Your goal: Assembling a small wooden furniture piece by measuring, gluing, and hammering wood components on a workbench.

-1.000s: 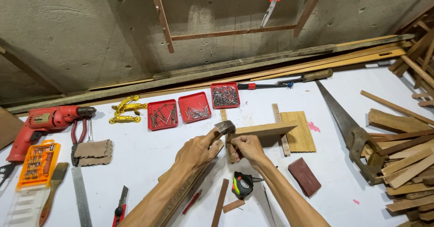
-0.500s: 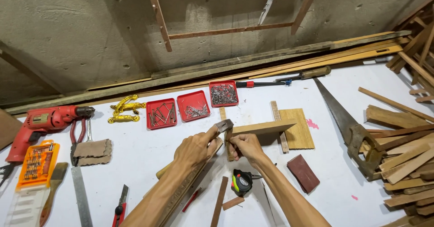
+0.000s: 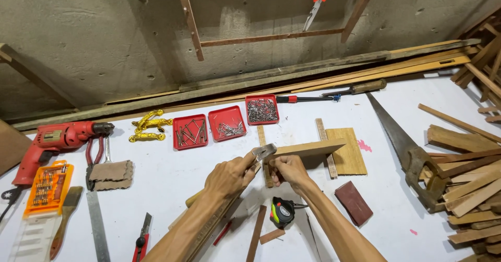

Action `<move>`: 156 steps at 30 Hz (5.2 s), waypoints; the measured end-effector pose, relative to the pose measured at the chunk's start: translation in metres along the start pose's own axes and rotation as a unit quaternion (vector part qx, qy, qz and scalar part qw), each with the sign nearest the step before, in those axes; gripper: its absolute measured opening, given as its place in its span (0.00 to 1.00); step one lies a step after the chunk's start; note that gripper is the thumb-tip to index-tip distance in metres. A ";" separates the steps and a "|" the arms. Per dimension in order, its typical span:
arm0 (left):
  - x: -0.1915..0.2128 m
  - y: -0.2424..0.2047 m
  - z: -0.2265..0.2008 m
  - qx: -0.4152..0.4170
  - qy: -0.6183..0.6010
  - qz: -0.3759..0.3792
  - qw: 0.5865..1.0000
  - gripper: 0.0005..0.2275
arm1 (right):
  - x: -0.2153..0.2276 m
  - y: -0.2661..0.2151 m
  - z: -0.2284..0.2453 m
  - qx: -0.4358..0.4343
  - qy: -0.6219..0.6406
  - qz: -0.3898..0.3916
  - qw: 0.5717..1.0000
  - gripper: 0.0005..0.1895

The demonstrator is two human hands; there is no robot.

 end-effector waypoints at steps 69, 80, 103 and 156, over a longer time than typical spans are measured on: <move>-0.058 0.024 -0.008 0.253 -0.226 -0.039 0.940 0.20 | 0.153 -0.037 0.069 0.262 -0.422 -0.204 0.843 0.24; -0.076 0.002 -0.017 0.295 -0.198 -0.042 0.934 0.19 | 0.211 -0.023 0.034 0.025 -0.305 -0.160 0.938 0.35; -0.079 -0.033 -0.033 0.389 -0.216 -0.084 0.892 0.19 | 0.193 -0.021 0.051 0.343 -0.378 -0.123 0.851 0.19; -0.093 -0.161 -0.016 0.193 0.053 -0.058 0.978 0.09 | -0.063 -0.154 -0.064 0.526 -0.540 0.146 0.641 0.10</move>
Point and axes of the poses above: each hand's wrist, its own y-axis towards the middle knuckle, its own x-axis out of the back of the hand, z = x × y, the point moved 10 cm from there along y, towards the middle knuckle, and after that the axes turned 3 degrees about -z, right-handed, at the moved point
